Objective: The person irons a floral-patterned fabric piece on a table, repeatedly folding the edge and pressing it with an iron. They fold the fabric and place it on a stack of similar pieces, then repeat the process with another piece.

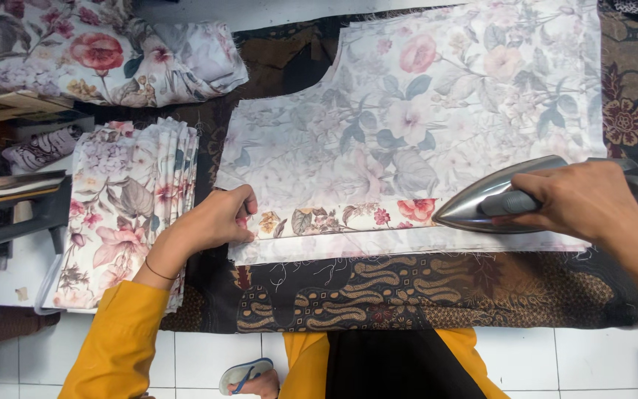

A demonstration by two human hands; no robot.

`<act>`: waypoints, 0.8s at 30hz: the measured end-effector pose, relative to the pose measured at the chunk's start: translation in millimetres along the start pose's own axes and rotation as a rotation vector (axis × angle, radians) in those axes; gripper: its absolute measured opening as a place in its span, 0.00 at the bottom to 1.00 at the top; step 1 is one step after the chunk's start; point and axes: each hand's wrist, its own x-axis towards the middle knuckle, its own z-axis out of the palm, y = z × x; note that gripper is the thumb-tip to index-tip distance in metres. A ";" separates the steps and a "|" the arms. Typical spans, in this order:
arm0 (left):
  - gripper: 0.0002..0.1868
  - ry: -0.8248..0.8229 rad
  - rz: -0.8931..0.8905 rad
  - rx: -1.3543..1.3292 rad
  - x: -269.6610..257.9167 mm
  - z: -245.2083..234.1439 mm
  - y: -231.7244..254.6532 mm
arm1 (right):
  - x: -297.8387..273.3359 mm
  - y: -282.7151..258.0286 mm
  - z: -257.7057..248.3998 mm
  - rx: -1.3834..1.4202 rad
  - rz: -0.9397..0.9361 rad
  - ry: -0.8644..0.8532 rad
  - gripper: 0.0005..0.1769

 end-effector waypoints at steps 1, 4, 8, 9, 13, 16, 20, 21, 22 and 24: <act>0.25 -0.001 0.001 0.001 0.0 0.0 0.4 | -0.2 -3.6 -2.1 0.017 -0.004 0.023 0.24; 0.25 -0.004 0.001 0.004 -1.0 -0.3 0.2 | 5.5 -19.6 -8.1 0.042 -0.026 0.010 0.22; 0.25 0.000 0.015 0.002 -1.5 1.3 -2.1 | 16.0 -45.3 -19.8 0.102 -0.099 0.057 0.23; 0.25 0.001 0.017 0.003 -1.6 1.8 -3.1 | 19.5 -52.8 -23.5 0.121 -0.131 0.086 0.23; 0.25 0.002 0.023 0.010 -1.3 2.9 -6.7 | 34.1 -83.1 -39.1 0.152 -0.196 0.145 0.28; 0.26 0.008 0.033 0.007 -0.2 3.6 -8.2 | 43.9 -105.5 -50.9 0.156 -0.242 0.162 0.28; 0.26 0.003 0.018 0.002 -0.1 4.8 -10.7 | 56.0 -134.1 -63.7 0.205 -0.309 0.207 0.28; 0.26 0.000 0.028 0.009 0.2 4.9 -11.4 | 58.2 -141.8 -66.6 0.213 -0.323 0.211 0.28; 0.26 -0.002 0.034 0.017 0.6 4.4 -11.7 | 60.9 -148.8 -69.6 0.224 -0.338 0.216 0.28; 0.26 -0.001 0.047 0.030 1.1 4.6 -13.3 | 65.4 -163.5 -75.0 0.259 -0.380 0.275 0.28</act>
